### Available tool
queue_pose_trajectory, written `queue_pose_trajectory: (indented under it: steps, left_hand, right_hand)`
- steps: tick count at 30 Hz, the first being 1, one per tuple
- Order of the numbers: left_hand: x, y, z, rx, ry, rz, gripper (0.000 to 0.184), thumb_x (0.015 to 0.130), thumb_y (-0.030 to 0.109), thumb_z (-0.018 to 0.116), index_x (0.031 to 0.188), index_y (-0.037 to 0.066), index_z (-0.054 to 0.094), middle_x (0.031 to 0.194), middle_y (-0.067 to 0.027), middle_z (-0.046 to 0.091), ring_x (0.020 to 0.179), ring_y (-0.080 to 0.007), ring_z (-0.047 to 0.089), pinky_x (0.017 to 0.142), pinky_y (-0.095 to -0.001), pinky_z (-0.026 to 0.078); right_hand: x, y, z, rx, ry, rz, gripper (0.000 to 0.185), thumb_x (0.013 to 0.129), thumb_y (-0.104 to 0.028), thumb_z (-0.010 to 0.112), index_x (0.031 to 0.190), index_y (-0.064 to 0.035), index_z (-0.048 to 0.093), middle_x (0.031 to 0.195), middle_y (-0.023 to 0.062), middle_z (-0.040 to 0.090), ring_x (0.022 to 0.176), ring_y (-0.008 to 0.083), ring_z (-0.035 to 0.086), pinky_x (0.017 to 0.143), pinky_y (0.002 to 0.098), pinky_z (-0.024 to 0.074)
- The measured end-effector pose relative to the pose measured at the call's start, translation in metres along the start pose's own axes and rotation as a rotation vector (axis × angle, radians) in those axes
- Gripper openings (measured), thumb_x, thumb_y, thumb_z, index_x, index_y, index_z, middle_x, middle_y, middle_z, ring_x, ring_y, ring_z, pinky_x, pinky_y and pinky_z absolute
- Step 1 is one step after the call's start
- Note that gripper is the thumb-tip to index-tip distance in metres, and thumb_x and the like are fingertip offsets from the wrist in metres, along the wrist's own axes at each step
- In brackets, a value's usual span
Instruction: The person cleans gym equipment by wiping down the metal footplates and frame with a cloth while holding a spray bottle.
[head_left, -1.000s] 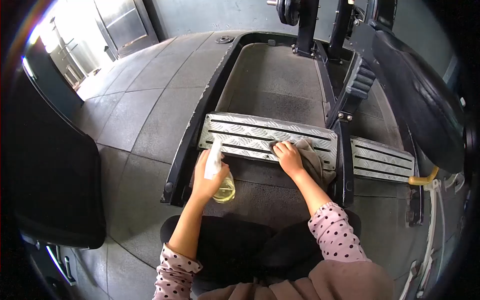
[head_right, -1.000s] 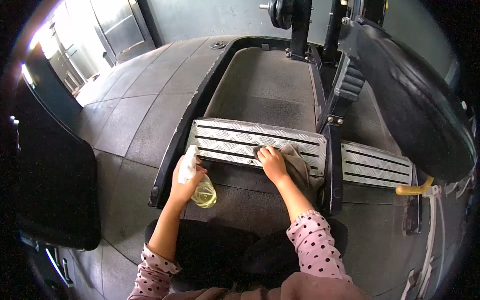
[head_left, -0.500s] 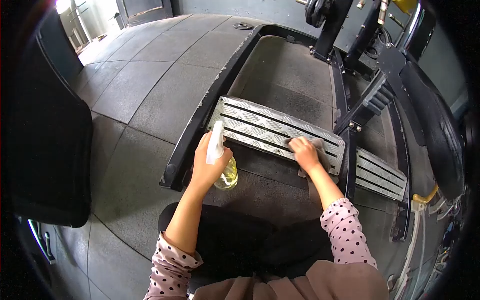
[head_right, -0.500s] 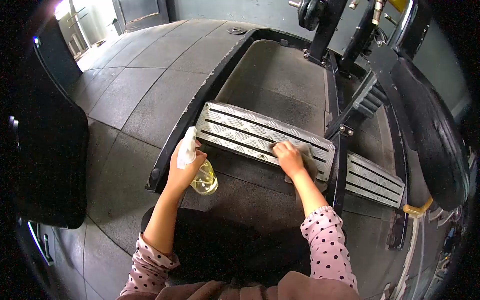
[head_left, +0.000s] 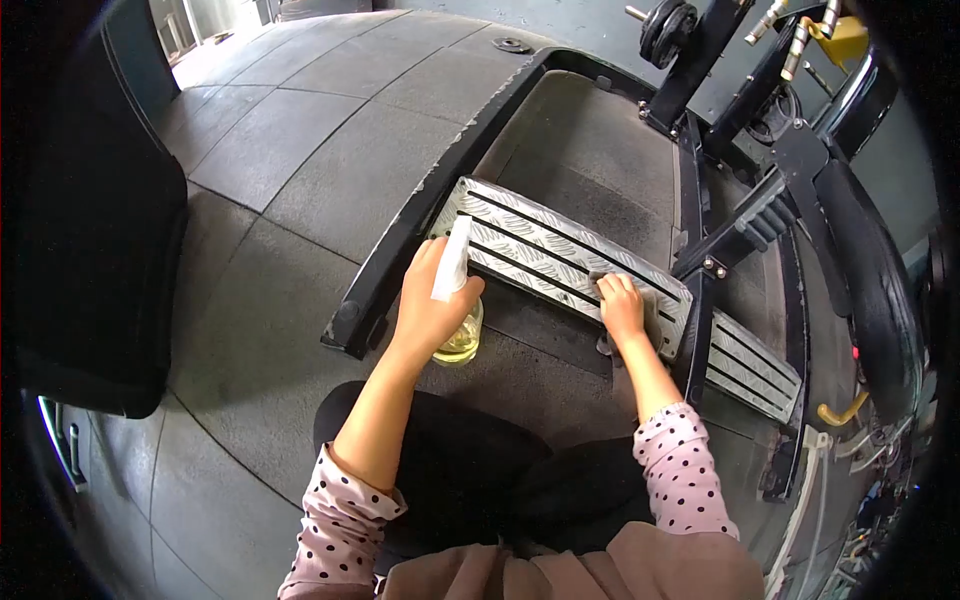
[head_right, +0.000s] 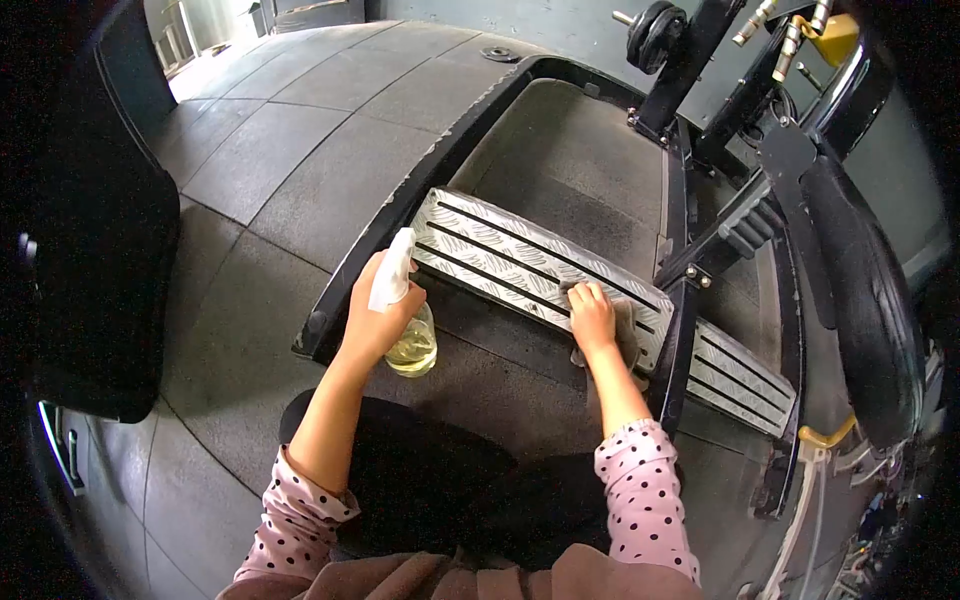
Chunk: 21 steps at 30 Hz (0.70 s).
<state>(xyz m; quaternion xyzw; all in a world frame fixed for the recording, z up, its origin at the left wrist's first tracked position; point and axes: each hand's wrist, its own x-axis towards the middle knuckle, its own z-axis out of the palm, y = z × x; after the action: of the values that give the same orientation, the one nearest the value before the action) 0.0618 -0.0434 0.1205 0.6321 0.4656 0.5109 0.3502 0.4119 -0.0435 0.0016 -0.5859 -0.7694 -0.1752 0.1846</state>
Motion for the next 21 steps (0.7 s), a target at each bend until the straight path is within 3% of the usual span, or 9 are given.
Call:
queue_pose_trajectory:
  steps: [4,6,8,9,14,17,21]
  left_hand:
    - [0.001,0.003,0.002,-0.030,-0.028,0.017,0.024,0.068,0.010,0.065,0.084,-0.002,0.050,0.082,-0.0159,0.049,0.076,-0.0334,0.052,0.069,-0.0408,0.043]
    - [0.001,0.001,0.006,-0.035,-0.020,0.032,0.025,0.068,0.010,0.065,0.084,-0.002,0.050,0.082,-0.0159,0.049,0.076,-0.0335,0.052,0.069,-0.0407,0.043]
    - [0.001,0.000,0.005,-0.025,-0.016,0.029,0.025,0.069,0.010,0.065,0.084,-0.002,0.050,0.082,-0.0159,0.050,0.076,-0.0337,0.052,0.069,-0.0407,0.043]
    - [0.000,0.002,0.003,-0.017,-0.015,0.013,0.025,0.069,0.010,0.065,0.085,-0.002,0.050,0.082,-0.0159,0.050,0.076,-0.0338,0.052,0.069,-0.0407,0.043]
    - [0.000,0.001,-0.003,0.048,0.001,0.048,0.025,0.069,0.011,0.065,0.085,-0.002,0.051,0.083,-0.0160,0.050,0.079,-0.0342,0.053,0.070,-0.0410,0.043]
    - [0.004,0.003,0.001,0.012,0.014,0.090,0.025,0.069,0.011,0.066,0.084,-0.002,0.050,0.083,-0.0160,0.050,0.079,-0.0343,0.053,0.070,-0.0410,0.043]
    - [0.002,0.001,0.000,0.003,0.034,0.111,0.025,0.069,0.011,0.065,0.083,-0.001,0.049,0.084,-0.0162,0.050,0.079,-0.0347,0.053,0.070,-0.0414,0.043]
  right_hand:
    - [-0.001,-0.029,0.012,0.027,0.026,-0.072,0.010,0.079,-0.007,0.058,0.087,-0.0051,0.063,0.094,0.0055,0.060,0.096,0.0270,0.058,0.082,0.0385,0.0508]
    - [0.000,-0.033,0.015,0.035,-0.036,-0.023,0.024,0.071,0.000,0.063,0.094,-0.0039,0.064,0.105,0.0071,0.064,0.103,0.0269,0.058,0.088,0.0386,0.0497]
    - [-0.002,-0.021,0.010,0.019,-0.014,-0.133,0.023,0.073,0.000,0.061,0.095,-0.0044,0.065,0.104,0.0060,0.064,0.101,0.0260,0.059,0.087,0.0378,0.0503]
    - [-0.001,-0.012,0.006,-0.020,0.016,-0.197,0.012,0.081,-0.011,0.058,0.090,-0.0078,0.064,0.100,0.0027,0.062,0.098,0.0224,0.059,0.080,0.0376,0.0509]
    - [-0.007,0.000,-0.001,-0.044,-0.004,-0.034,0.020,0.077,-0.005,0.060,0.095,-0.0039,0.066,0.100,0.0053,0.064,0.099,0.0260,0.059,0.084,0.0393,0.0505]
    - [-0.012,-0.018,0.005,-0.013,-0.013,-0.086,0.022,0.077,-0.004,0.060,0.098,-0.0034,0.066,0.103,0.0058,0.063,0.102,0.0263,0.058,0.088,0.0385,0.0499]
    - [-0.012,-0.006,0.000,0.002,-0.037,-0.171,0.022,0.077,-0.001,0.059,0.098,-0.0054,0.065,0.102,0.0037,0.063,0.099,0.0234,0.059,0.082,0.0381,0.0504]
